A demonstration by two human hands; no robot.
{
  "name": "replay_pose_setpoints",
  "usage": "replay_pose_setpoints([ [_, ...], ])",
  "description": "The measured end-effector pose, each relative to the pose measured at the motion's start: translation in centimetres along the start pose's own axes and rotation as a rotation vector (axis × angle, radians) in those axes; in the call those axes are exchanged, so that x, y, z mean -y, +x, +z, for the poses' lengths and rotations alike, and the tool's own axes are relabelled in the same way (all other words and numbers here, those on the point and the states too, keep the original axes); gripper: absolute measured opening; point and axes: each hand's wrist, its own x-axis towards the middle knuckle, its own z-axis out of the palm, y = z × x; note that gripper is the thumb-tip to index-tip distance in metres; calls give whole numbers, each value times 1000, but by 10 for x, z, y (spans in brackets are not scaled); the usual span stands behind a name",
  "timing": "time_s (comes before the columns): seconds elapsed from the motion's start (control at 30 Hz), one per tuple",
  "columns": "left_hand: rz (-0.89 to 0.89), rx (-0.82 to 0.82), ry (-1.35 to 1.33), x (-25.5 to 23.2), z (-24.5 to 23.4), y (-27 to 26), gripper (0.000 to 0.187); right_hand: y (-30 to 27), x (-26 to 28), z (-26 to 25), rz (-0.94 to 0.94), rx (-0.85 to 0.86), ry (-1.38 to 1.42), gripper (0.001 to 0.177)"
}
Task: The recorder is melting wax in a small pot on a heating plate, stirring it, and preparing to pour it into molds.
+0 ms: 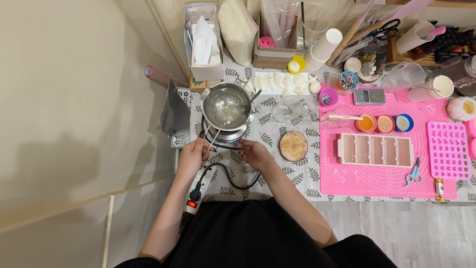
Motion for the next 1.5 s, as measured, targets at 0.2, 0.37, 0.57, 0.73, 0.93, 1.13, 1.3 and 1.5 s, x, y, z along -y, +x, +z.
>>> replay_pose_setpoints([
  [0.2, 1, 4, -15, 7, 1, 0, 54, -55, 22, 29, -36, -31, -50, 47],
  [0.37, 32, -8, -6, 13, 8, -3, 53, -127, 56, 71, -251, -233, -244, 46],
  [0.57, -58, -8, -71, -3, 23, -24, 56, -138, 132, 108, -1273, -575, -998, 38],
  [0.73, -40, 15, -108, 4, 27, -27, 58, -98, 176, 131, -907, -429, -1217, 26],
  [0.93, -125, 105, -216, -17, 34, -33, 57, -93, 165, 139, -1148, -331, -1383, 21],
  [1.13, -117, 106, -264, 0, 32, -29, 56, -156, 163, 156, -1333, -55, -1555, 12],
  [1.3, -144, 59, -223, 0, 32, -23, 53, -155, 154, 157, -1369, 134, -1622, 14],
  [1.5, -130, -17, -165, 11, 41, -19, 52, -124, 145, 143, -1292, 183, -1781, 16],
])
